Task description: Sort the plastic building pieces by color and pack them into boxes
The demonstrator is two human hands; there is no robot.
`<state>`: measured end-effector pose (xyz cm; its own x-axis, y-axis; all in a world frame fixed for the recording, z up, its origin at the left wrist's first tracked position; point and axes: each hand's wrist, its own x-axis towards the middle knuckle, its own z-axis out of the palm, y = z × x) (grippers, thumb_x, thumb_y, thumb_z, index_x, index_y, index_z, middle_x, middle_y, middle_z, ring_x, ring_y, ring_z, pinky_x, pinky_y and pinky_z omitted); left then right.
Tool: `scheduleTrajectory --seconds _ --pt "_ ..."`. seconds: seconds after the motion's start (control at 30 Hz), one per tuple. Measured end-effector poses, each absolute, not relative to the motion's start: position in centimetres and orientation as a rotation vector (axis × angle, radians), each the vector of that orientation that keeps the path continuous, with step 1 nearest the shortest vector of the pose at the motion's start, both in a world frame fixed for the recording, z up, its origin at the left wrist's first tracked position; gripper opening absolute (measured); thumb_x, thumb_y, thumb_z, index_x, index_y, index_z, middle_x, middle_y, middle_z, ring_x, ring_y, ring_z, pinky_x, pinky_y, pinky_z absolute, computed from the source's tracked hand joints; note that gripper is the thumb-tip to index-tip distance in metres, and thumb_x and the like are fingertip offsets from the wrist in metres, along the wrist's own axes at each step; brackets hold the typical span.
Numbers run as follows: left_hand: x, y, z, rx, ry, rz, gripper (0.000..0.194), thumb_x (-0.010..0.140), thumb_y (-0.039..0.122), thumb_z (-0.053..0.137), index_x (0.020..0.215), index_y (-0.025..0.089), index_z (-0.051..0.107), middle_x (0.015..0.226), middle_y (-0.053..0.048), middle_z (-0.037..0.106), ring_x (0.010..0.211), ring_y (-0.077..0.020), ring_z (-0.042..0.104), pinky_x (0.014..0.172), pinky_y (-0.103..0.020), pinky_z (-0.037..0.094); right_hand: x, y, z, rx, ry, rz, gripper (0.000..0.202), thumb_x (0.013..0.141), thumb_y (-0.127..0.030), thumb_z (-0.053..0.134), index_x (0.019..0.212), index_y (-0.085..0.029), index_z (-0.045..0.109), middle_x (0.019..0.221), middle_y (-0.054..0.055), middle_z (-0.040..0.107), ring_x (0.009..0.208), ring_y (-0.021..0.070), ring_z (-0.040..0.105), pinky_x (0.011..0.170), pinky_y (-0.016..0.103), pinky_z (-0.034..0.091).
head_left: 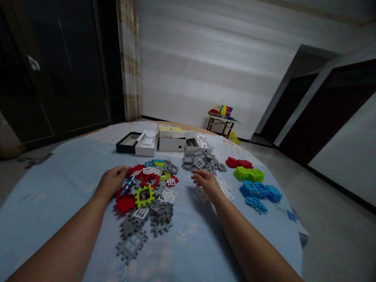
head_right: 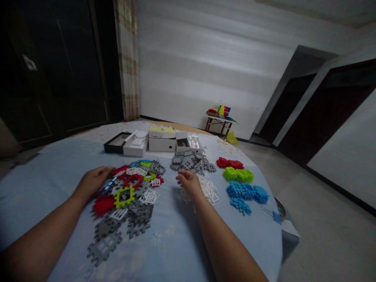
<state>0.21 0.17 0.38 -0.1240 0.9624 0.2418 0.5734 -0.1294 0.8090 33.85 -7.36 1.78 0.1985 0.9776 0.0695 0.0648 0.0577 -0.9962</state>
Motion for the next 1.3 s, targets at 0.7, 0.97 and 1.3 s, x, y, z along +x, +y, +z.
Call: scheduleTrajectory --seconds 0.7,0.97,1.3 --pt "0.2 0.3 0.1 1.719 1.715 1.17 0.049 0.07 0.052 0.041 0.089 0.016 0.067 0.084 -0.008 0.072 0.081 -0.0224 0.066 0.076 -0.03 0.05 26.5 -12.7 3.8 -1.173 -2.254 0.402 0.014 0.078 -0.02 0.057 0.086 -0.018 0.068 0.079 0.004 0.06 0.075 0.0135 0.054 0.07 0.024 0.042" --pt "0.3 0.0 0.4 1.728 1.719 1.151 0.047 0.07 0.052 0.042 0.086 0.017 0.068 0.083 -0.006 0.073 0.078 -0.0207 0.066 0.075 -0.027 0.05 29.4 -11.6 4.7 -1.295 -1.993 0.711 0.018 0.08 -0.03 0.053 0.079 -0.017 0.066 0.06 -0.002 0.056 0.051 0.0087 0.045 0.048 0.02 0.034" --pt "0.4 -0.4 1.0 1.746 1.765 1.109 0.048 0.07 0.053 0.039 0.086 0.018 0.068 0.088 -0.005 0.072 0.086 -0.0224 0.064 0.081 -0.029 0.048 26.3 -11.9 2.8 -1.181 -2.444 0.365 0.019 0.079 -0.028 0.06 0.095 -0.022 0.067 0.086 0.005 0.066 0.085 0.0176 0.058 0.08 0.029 0.04"
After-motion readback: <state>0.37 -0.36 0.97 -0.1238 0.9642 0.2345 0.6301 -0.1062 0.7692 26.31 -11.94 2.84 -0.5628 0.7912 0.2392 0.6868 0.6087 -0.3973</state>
